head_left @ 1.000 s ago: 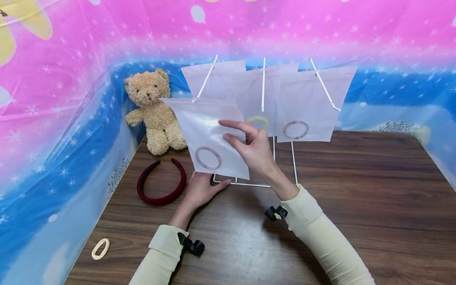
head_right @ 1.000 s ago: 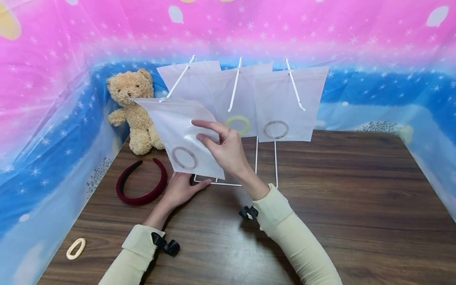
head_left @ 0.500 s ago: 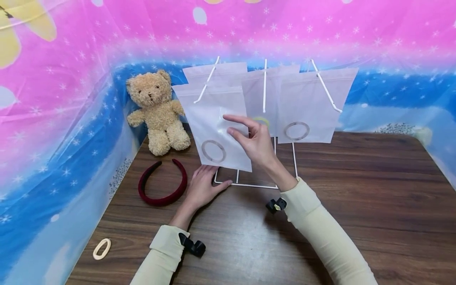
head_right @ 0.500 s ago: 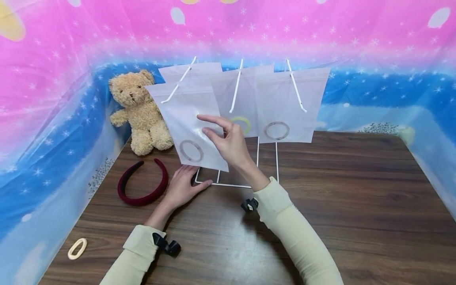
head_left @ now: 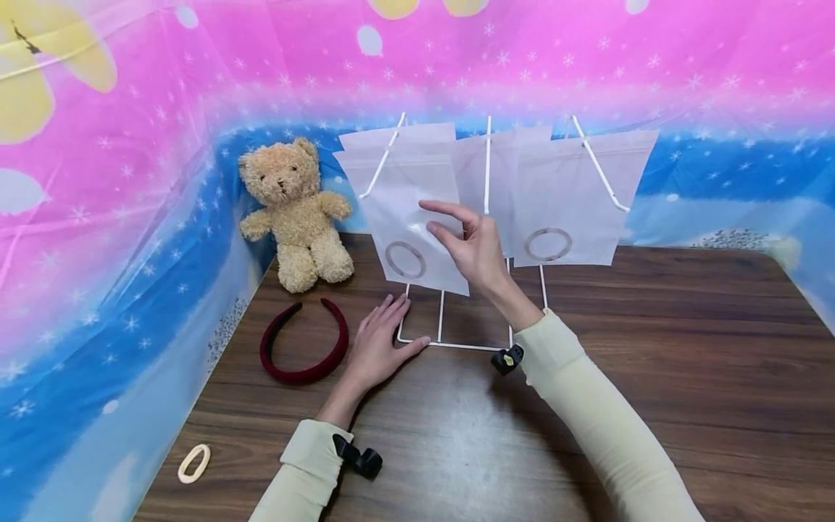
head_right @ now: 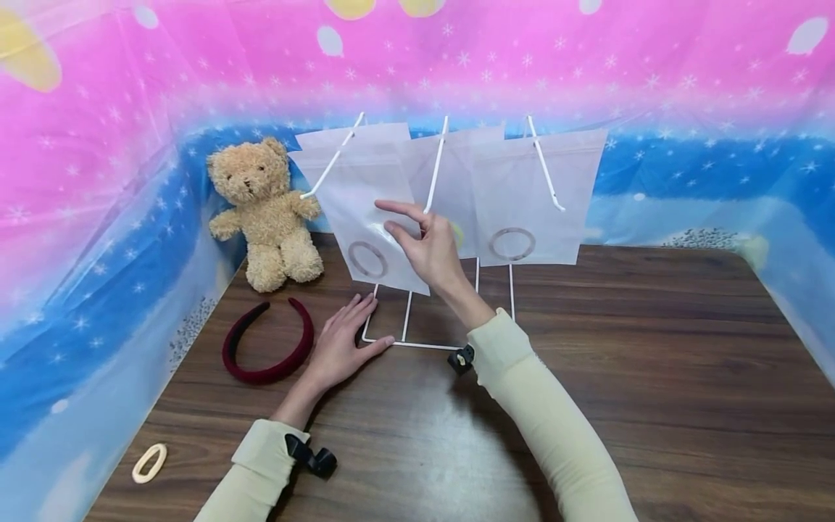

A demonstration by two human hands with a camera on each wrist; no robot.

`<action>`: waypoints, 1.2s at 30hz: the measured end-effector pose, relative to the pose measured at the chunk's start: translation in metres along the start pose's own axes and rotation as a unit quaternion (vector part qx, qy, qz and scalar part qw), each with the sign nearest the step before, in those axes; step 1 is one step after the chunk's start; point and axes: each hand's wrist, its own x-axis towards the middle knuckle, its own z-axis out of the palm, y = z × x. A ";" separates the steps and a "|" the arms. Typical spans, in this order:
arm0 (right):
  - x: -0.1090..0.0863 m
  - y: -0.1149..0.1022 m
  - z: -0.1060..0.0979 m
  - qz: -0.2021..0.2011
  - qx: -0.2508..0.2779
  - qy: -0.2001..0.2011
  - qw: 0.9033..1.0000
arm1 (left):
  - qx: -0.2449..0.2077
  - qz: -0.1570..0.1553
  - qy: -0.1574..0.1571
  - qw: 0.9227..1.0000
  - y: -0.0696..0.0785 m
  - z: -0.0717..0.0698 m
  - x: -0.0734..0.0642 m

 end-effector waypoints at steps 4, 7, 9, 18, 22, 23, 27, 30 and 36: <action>0.004 0.004 0.000 0.001 -0.006 0.001 1.000 | 0.000 -0.004 0.002 1.000 0.001 0.001 0.000; 0.007 0.007 0.000 0.003 -0.006 -0.001 1.000 | 0.002 -0.006 0.000 1.000 0.000 0.001 0.000; 0.008 0.008 0.001 0.006 -0.002 -0.003 1.000 | 0.002 -0.006 -0.001 1.000 0.000 0.000 0.000; 0.009 0.015 0.001 0.011 0.005 -0.015 1.000 | 0.005 -0.002 0.002 1.000 -0.001 0.001 -0.001; 0.008 0.016 0.000 0.012 -0.002 -0.019 1.000 | 0.003 -0.003 0.002 1.000 -0.001 0.001 -0.001; 0.008 0.017 0.000 0.013 -0.003 -0.020 1.000 | 0.003 -0.003 0.001 1.000 -0.001 0.001 -0.002; 0.008 0.018 -0.001 0.015 -0.001 -0.028 0.999 | 0.005 -0.007 -0.001 1.000 0.000 0.000 -0.002; 0.008 0.019 -0.001 0.015 0.002 -0.034 0.999 | 0.004 -0.009 -0.002 1.000 0.001 -0.001 -0.001; 0.005 0.023 -0.005 -0.009 -0.003 -0.059 0.998 | 0.005 -0.008 -0.005 1.000 0.000 0.000 -0.001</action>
